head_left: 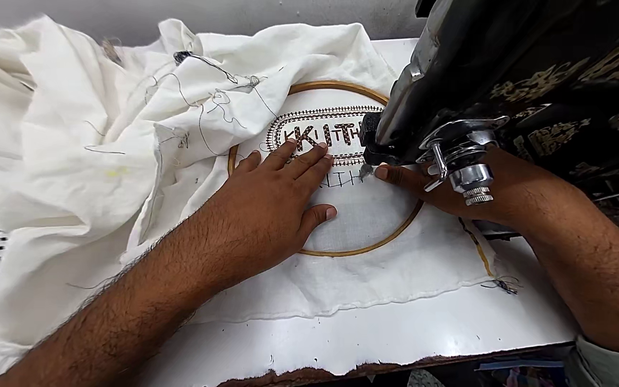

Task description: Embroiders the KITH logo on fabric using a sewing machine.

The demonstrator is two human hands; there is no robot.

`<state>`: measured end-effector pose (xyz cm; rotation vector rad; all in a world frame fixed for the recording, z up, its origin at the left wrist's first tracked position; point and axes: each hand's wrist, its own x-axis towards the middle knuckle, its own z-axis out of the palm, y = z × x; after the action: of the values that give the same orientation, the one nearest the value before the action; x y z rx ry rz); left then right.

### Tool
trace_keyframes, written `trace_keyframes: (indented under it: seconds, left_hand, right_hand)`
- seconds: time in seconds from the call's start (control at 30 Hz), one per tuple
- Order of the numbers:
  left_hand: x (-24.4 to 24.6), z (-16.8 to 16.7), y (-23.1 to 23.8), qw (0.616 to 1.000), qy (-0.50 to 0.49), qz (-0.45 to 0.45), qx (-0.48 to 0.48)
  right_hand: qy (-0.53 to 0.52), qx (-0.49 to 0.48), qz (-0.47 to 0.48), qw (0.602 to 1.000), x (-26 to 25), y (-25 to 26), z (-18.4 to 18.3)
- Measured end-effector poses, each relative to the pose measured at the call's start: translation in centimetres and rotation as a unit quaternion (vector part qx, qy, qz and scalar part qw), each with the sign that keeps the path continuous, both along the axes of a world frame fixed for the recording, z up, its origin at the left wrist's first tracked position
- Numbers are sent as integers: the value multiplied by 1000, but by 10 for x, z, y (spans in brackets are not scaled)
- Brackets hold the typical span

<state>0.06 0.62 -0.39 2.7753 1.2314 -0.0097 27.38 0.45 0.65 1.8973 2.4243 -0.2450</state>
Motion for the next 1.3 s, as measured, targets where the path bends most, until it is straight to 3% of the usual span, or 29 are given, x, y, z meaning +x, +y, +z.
trace_keyframes:
  seconds: [0.23, 0.33, 0.47, 0.57, 0.73, 0.83, 1.03, 1.3]
  left_hand:
    - [-5, 5, 1, 1000, -2, -21, 2]
    - [-10, 9, 17, 998, -59, -12, -13]
    - [-21, 19, 40, 982, -177, 65, 23]
    - [-27, 17, 52, 963, -233, 126, 46]
    - [-28, 6, 59, 951, -281, 129, 30]
    - [-22, 7, 52, 954, -277, 106, 44]
    - [2, 10, 14, 986, -160, -33, 36]
    - [3, 0, -6, 999, -31, -22, 9]
  right_hand:
    - [-38, -15, 6, 999, -1, -4, 4]
    - [-33, -19, 2, 999, -1, -5, 5]
    - [-47, -32, -4, 998, -3, -2, 9]
    - [43, 33, -20, 998, -1, -3, 12]
    - [162, 118, -107, 974, -12, -11, 29]
    - [177, 181, -80, 964, -6, -7, 19]
    - [155, 145, -39, 976, -9, -16, 23]
    - [89, 122, -15, 988, -2, -10, -1]
